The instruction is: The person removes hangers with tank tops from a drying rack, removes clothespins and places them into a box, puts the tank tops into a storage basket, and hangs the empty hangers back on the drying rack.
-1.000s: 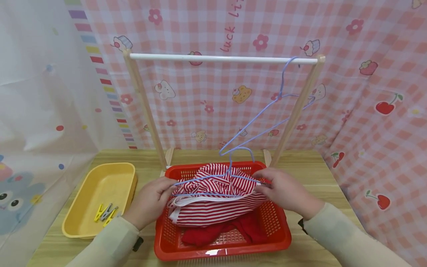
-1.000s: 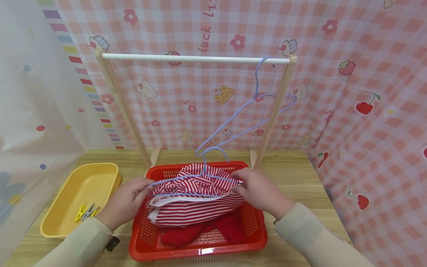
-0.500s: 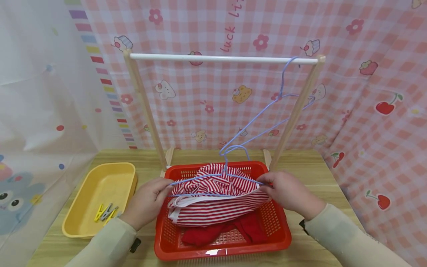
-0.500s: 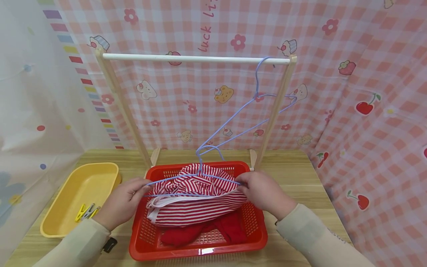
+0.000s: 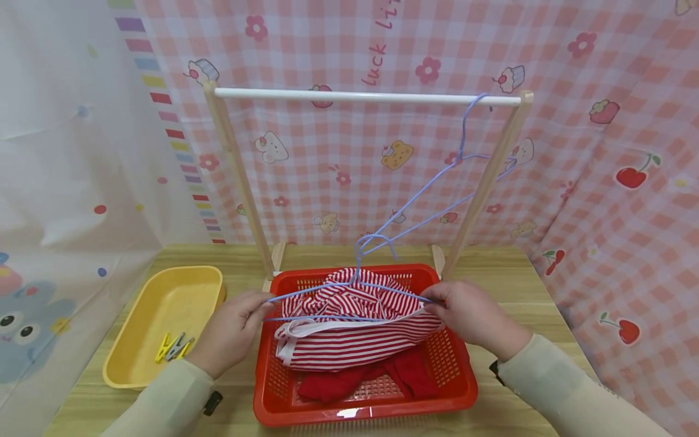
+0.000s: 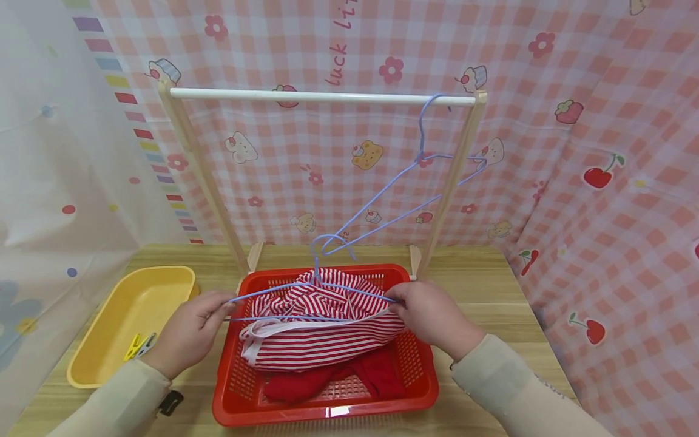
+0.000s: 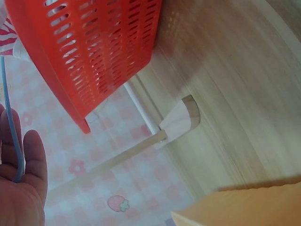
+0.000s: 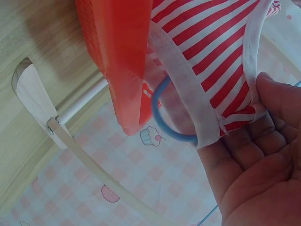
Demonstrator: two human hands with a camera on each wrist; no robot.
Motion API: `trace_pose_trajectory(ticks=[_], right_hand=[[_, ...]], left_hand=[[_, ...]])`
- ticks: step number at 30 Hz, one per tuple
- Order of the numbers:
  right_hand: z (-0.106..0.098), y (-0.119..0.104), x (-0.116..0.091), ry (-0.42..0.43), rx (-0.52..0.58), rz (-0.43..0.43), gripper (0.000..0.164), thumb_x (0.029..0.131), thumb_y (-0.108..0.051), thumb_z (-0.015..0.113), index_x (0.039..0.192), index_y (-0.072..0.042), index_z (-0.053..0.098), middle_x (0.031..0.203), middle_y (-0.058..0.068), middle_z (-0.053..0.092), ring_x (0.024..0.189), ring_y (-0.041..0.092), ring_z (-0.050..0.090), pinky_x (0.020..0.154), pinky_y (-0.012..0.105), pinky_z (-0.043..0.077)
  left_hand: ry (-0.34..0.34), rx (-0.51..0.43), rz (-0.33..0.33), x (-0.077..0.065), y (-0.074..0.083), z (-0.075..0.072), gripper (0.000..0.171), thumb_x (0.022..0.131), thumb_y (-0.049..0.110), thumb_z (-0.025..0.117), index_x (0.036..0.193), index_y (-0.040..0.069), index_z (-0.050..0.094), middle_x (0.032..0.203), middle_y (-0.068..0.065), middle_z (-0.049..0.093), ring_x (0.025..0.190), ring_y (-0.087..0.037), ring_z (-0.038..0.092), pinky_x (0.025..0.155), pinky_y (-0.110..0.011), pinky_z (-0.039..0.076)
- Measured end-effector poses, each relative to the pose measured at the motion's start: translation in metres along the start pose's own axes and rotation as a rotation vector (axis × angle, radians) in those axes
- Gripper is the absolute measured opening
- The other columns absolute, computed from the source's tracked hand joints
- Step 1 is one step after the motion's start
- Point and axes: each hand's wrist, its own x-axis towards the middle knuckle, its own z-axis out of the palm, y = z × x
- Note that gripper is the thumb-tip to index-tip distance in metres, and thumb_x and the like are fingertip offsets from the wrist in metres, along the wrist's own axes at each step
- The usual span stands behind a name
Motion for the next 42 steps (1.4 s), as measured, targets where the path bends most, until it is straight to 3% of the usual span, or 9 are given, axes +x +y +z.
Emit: trace_pose_trajectory(ticks=[9,22,30,42], right_hand=[[0.002,0.001,0.0,0.021,-0.007,-0.018,0.011,0.094,-0.01,0.076,0.104,-0.009,0.081,0.091,-0.003,0.078,0.078,0.007,0.065,0.076,0.037,0.059],[0.004,0.0,0.0,0.002,-0.001,-0.001,0.013,0.095,-0.009,0.075,0.106,-0.008,0.081,0.094,-0.001,0.079,0.081,0.01,0.067,0.078,0.039,0.059],[0.007,0.002,0.0,0.01,-0.01,0.002,0.012,0.094,-0.011,0.077,0.105,-0.011,0.082,0.092,-0.003,0.078,0.08,0.009,0.066,0.076,0.037,0.059],[0.01,0.001,0.0,-0.01,0.003,0.011,0.012,0.094,-0.012,0.077,0.105,-0.009,0.081,0.091,-0.003,0.078,0.08,0.009,0.066,0.078,0.038,0.059]], left_hand=[[0.022,0.006,-0.01,-0.003,-0.003,-0.005,0.017,0.105,0.015,0.063,0.112,0.011,0.078,0.108,-0.002,0.075,0.103,-0.024,0.073,0.093,-0.053,0.061],[0.072,0.029,-0.009,-0.005,-0.008,-0.011,0.016,0.104,0.013,0.064,0.111,0.014,0.079,0.097,0.003,0.073,0.087,-0.012,0.066,0.08,-0.041,0.06],[0.037,0.013,-0.078,-0.007,-0.012,-0.016,0.017,0.106,0.013,0.061,0.112,0.012,0.077,0.103,-0.002,0.075,0.093,-0.019,0.07,0.085,-0.049,0.061],[0.051,0.031,-0.078,-0.011,-0.019,-0.022,0.016,0.105,0.01,0.061,0.106,0.014,0.076,0.102,0.0,0.074,0.094,-0.017,0.068,0.087,-0.047,0.061]])
